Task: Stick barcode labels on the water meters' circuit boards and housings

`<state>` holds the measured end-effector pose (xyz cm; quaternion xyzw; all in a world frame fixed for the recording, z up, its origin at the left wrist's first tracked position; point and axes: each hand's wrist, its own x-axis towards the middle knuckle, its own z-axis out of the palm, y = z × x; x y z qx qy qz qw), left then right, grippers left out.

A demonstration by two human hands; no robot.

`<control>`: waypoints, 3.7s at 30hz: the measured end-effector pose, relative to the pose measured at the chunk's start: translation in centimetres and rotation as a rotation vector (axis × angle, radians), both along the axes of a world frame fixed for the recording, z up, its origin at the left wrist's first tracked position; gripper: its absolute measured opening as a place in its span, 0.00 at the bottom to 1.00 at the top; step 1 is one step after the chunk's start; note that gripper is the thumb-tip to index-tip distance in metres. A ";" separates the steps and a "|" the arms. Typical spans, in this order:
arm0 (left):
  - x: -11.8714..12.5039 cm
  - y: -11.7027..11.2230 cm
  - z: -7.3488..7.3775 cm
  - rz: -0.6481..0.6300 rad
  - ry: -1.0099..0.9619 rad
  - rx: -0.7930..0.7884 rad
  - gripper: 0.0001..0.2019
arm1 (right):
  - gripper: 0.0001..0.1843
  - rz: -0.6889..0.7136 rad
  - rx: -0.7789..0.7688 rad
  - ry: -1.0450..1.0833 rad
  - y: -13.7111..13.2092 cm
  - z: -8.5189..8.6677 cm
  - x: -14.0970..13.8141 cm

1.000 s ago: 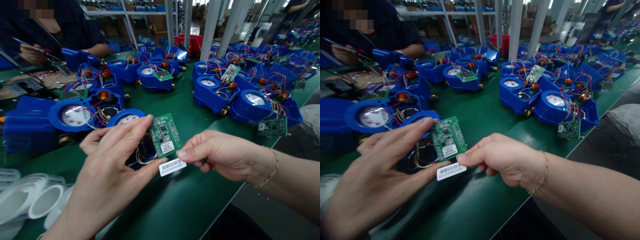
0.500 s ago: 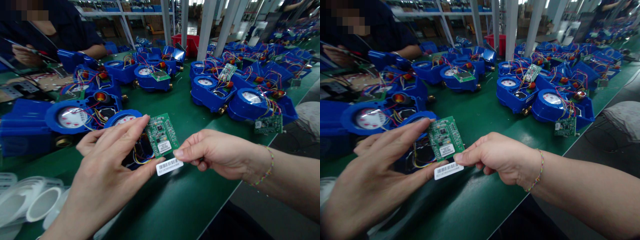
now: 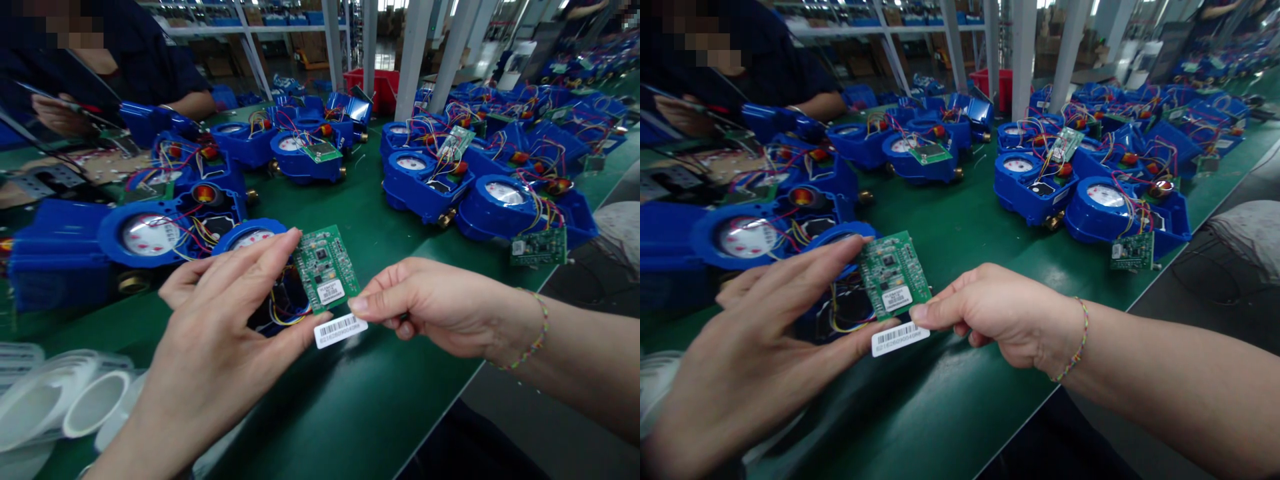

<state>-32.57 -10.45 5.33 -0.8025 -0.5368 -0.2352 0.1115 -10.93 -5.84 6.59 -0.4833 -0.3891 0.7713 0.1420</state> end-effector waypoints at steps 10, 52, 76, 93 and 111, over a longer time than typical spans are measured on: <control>0.3 -0.1 0.3 0.021 0.005 -0.034 0.30 | 0.10 0.008 0.027 0.011 0.0 -0.2 0.1; 0.1 0.0 0.4 0.010 -0.020 -0.068 0.28 | 0.08 -0.049 0.148 -0.012 0.3 0.3 -0.2; -0.5 -0.6 1.2 0.082 -0.112 -0.349 0.50 | 0.46 -0.428 1.046 0.192 -4.5 -7.6 0.2; 1.6 -5.2 0.1 0.523 -1.622 -0.652 0.33 | 0.62 -0.145 1.904 0.149 0.1 -7.2 -0.7; 1.3 -3.9 1.9 0.562 -2.131 -0.611 0.14 | 0.24 -0.208 1.477 0.221 -4.8 -3.0 1.5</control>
